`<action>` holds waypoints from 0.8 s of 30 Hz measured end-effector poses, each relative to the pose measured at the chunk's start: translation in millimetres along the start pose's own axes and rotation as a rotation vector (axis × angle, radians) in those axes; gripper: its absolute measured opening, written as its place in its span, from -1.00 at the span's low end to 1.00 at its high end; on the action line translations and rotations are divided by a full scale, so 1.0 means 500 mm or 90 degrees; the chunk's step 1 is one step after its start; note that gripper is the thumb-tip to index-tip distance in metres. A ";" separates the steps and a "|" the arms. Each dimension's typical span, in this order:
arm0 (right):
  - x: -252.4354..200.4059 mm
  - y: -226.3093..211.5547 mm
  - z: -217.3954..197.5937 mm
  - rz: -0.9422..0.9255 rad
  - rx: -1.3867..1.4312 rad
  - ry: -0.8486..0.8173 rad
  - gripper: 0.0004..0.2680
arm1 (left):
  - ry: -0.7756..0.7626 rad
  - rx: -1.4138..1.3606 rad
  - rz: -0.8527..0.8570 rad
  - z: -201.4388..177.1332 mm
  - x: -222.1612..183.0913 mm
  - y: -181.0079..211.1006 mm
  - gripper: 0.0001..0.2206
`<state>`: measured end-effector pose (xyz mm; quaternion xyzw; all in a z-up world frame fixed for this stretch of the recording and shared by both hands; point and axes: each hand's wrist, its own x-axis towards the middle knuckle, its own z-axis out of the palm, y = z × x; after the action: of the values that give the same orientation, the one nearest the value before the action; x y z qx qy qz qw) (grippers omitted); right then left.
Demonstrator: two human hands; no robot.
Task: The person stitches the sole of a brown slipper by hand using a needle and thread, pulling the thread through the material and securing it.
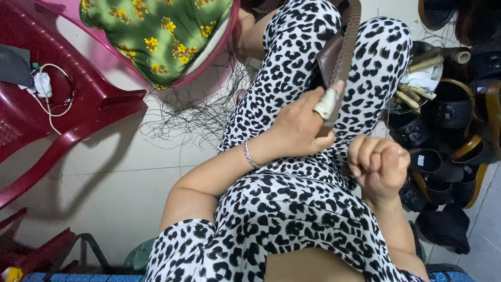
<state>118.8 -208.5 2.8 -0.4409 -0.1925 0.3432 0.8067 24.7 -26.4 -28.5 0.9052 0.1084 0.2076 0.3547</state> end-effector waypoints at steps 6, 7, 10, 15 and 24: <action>0.000 -0.080 0.076 0.046 -0.209 0.056 -0.60 | -0.263 -0.052 -0.089 -0.036 0.013 0.010 -0.23; -0.005 -0.081 0.056 0.009 -0.267 0.023 -0.61 | -0.257 -0.080 -0.095 -0.043 0.017 0.004 -0.30; -0.019 -0.097 -0.004 -0.037 -0.431 -0.010 -0.67 | -0.238 -0.151 -0.129 -0.050 0.018 -0.013 -0.25; -0.015 -0.141 -0.019 -0.073 -0.828 0.072 -0.87 | -0.225 -0.192 -0.270 -0.106 0.036 0.033 -0.16; -0.017 -0.124 -0.007 0.020 -0.618 0.118 -0.87 | -0.156 -0.559 -0.502 -0.105 -0.048 -0.001 -0.91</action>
<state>138.5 -240.0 53.2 -0.7974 -0.2513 0.1852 0.5164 -20.6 -2.9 -1.5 0.5831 0.2980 -0.0201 0.7555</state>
